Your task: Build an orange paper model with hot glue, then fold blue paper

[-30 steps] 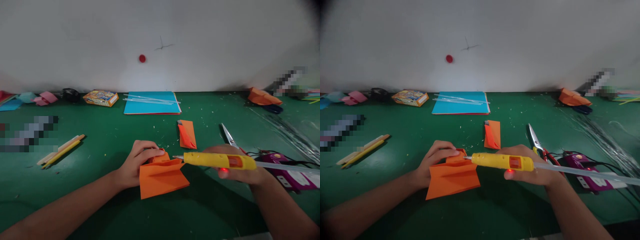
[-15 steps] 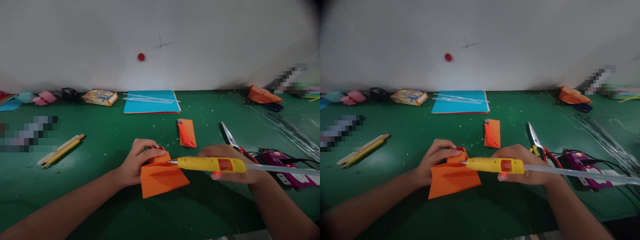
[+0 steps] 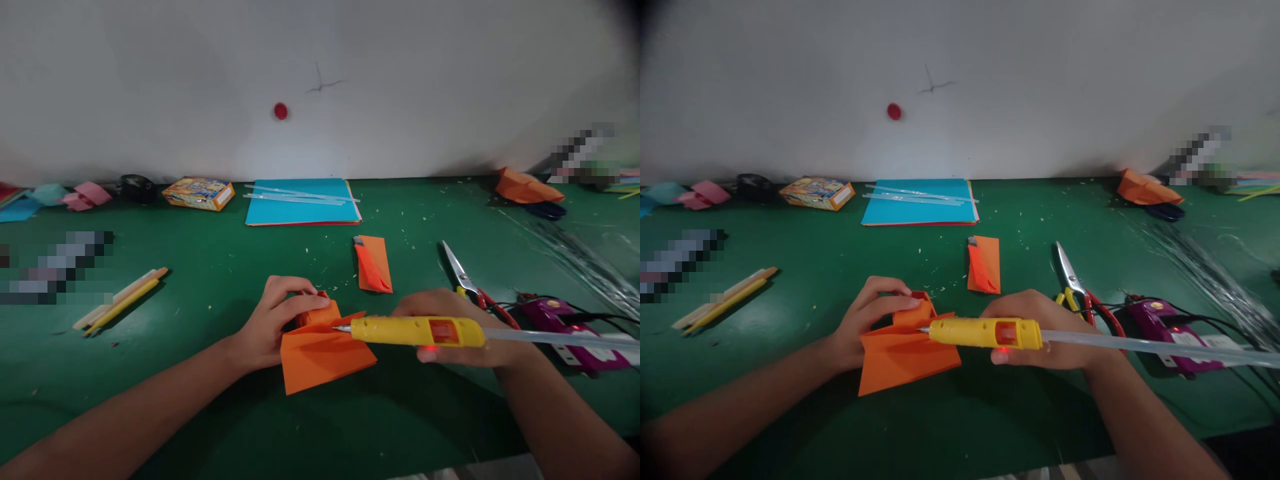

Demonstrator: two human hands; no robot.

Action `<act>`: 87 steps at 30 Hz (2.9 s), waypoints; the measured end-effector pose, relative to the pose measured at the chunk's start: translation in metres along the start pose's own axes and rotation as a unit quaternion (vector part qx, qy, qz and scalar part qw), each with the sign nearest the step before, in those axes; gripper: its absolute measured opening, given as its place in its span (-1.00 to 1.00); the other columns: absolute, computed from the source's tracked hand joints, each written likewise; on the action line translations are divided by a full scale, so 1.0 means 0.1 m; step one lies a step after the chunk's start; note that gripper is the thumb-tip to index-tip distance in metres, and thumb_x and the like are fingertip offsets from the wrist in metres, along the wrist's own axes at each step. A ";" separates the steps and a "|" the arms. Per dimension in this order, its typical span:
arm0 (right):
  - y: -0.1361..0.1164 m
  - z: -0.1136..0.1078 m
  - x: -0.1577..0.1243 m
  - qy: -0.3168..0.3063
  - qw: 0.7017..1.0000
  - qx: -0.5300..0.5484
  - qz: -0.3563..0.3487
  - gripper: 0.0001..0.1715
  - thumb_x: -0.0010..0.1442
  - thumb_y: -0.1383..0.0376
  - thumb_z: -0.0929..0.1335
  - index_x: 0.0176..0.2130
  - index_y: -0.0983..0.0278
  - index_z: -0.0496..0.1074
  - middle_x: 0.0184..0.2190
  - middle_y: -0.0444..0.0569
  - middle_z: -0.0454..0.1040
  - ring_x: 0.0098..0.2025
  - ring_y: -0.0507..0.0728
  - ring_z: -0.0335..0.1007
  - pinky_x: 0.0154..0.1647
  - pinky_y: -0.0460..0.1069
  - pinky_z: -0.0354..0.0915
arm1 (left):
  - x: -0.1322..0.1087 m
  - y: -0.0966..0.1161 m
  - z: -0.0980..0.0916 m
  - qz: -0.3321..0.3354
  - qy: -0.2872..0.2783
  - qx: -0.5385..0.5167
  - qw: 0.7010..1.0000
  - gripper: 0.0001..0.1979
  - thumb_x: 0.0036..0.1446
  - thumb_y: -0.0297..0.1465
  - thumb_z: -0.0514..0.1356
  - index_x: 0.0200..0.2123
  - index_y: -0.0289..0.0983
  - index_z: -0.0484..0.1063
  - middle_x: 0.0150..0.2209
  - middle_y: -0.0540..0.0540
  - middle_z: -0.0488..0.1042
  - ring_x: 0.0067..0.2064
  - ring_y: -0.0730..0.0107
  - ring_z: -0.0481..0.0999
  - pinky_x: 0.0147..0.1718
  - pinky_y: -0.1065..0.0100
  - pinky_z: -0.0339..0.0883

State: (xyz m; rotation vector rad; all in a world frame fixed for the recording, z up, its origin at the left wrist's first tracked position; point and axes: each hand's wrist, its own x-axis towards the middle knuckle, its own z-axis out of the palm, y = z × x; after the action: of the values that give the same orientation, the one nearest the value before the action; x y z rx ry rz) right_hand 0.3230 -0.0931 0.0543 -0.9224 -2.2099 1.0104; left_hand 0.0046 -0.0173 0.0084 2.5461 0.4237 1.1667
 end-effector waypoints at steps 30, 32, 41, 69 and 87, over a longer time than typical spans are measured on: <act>-0.04 0.05 0.03 0.017 0.999 -0.036 -0.009 -0.52 0.35 -0.08 0.39 -0.11 0.29 0.49 -0.32 -0.03 0.53 -0.40 0.06 0.38 -0.42 -0.07 0.20 | -0.03 -0.02 0.02 -0.004 -0.001 -0.007 1.000 -0.65 0.38 -0.18 0.22 0.16 -0.12 0.38 -0.02 -0.16 0.40 0.01 0.22 0.47 -0.02 0.18 0.43; -0.04 0.05 0.02 0.011 0.999 -0.030 -0.013 -0.50 0.35 -0.07 0.39 -0.01 0.28 0.49 -0.22 0.03 0.58 -0.32 0.10 0.46 -0.35 -0.05 0.28 | -0.03 -0.03 0.02 -0.006 0.003 -0.009 1.000 -0.65 0.37 -0.17 0.22 0.16 -0.11 0.38 -0.02 -0.16 0.41 0.00 0.21 0.47 -0.02 0.17 0.43; 0.01 0.04 -0.02 0.043 0.995 -0.044 -0.080 -0.54 0.40 0.00 0.36 0.13 0.21 0.42 -0.16 0.02 0.57 -0.29 0.10 0.48 -0.28 -0.03 0.37 | -0.07 -0.08 0.02 -0.022 -0.006 -0.032 0.999 -0.57 0.32 -0.15 0.27 0.19 -0.12 0.38 0.00 -0.18 0.40 0.02 0.17 0.48 -0.02 0.15 0.43; 0.01 0.14 0.03 0.036 0.992 -0.088 -0.078 -0.52 0.43 -0.07 0.31 -0.08 0.29 0.47 -0.35 -0.05 0.44 -0.38 0.07 0.33 -0.36 -0.04 0.23 | 0.00 -0.02 0.01 -0.039 -0.002 -0.036 0.999 -0.60 0.31 -0.16 0.29 0.16 -0.10 0.42 -0.02 -0.14 0.40 -0.01 0.20 0.50 -0.02 0.16 0.44; 0.03 0.16 0.03 0.045 0.989 -0.110 -0.087 -0.51 0.44 -0.08 0.29 -0.14 0.29 0.46 -0.39 -0.06 0.42 -0.40 0.07 0.28 -0.38 -0.03 0.15 | -0.03 -0.05 0.04 -0.045 0.005 -0.034 0.998 -0.60 0.32 -0.11 0.27 0.14 -0.09 0.43 -0.02 -0.14 0.41 -0.02 0.21 0.50 -0.03 0.17 0.43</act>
State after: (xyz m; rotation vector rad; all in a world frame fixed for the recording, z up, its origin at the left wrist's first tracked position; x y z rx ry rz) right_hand 0.3108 -0.0961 0.0427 -0.8339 -2.3106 0.6422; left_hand 0.0053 -0.0147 0.0015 2.4383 0.4869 1.1434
